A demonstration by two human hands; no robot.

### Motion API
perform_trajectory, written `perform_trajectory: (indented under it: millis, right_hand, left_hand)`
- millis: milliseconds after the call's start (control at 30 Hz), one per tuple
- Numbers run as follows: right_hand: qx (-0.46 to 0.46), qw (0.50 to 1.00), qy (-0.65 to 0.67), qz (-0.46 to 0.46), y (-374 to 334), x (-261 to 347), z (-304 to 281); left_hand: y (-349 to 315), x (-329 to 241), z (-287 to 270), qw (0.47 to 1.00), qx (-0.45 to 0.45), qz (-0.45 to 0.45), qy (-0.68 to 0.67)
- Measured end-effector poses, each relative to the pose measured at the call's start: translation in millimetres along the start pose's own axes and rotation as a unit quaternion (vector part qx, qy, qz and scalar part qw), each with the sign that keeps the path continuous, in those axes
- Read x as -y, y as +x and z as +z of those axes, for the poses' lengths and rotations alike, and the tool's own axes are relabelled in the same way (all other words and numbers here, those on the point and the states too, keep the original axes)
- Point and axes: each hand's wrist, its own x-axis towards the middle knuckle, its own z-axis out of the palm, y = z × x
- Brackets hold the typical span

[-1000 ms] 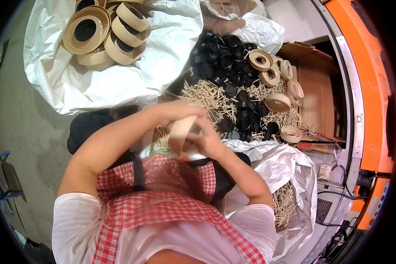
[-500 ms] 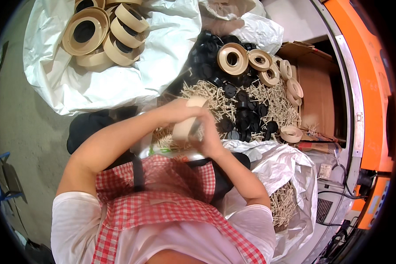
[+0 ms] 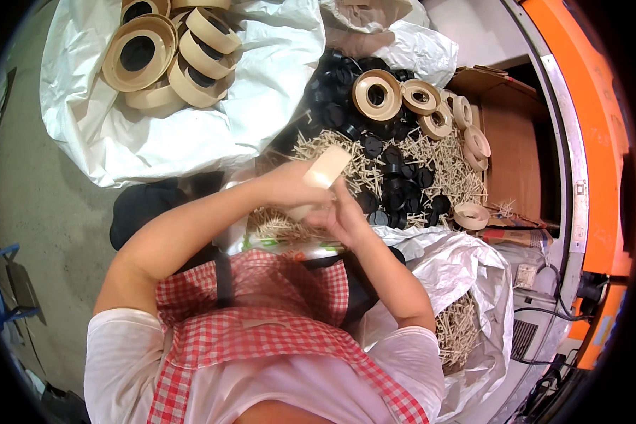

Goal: The person assembles small spools by inserting a black inner component into a tan circular outer ring and then places the assembled units into a large white bag containing wooden sticks.

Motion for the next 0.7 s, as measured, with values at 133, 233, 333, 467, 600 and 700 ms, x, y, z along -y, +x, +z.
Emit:
perform_trajectory:
  millis: [133,233,333,467,600,700]
  right_hand:
    - [-0.125,0.917,-0.238,-0.295,5.9,-11.3,21.4]
    - [0.004,0.966,0.242,0.092,16.0,-11.9,-9.6]
    - [-0.178,0.969,-0.162,0.045,21.6,-2.2,-23.3]
    - [-0.303,0.788,-0.506,-0.177,60.2,13.4,-86.7]
    - [-0.324,0.685,-0.61,-0.231,132.5,47.0,-122.2]
    - [-0.32,0.554,-0.74,-0.206,180.5,46.1,-157.4]
  left_hand:
    - [-5.1,-11.2,8.0,0.994,-0.072,0.031,0.082]
    - [-7.6,-13.9,8.4,0.987,-0.075,0.08,0.116]
    - [-5.4,-8.9,-1.7,0.985,-0.14,0.069,0.079]
    - [-13.9,-14.6,-49.7,0.887,-0.228,0.332,-0.226]
    - [-15.0,-44.5,-57.2,0.775,-0.458,0.251,-0.356]
    - [-17.2,-39.8,-45.4,0.902,-0.341,0.157,-0.215]
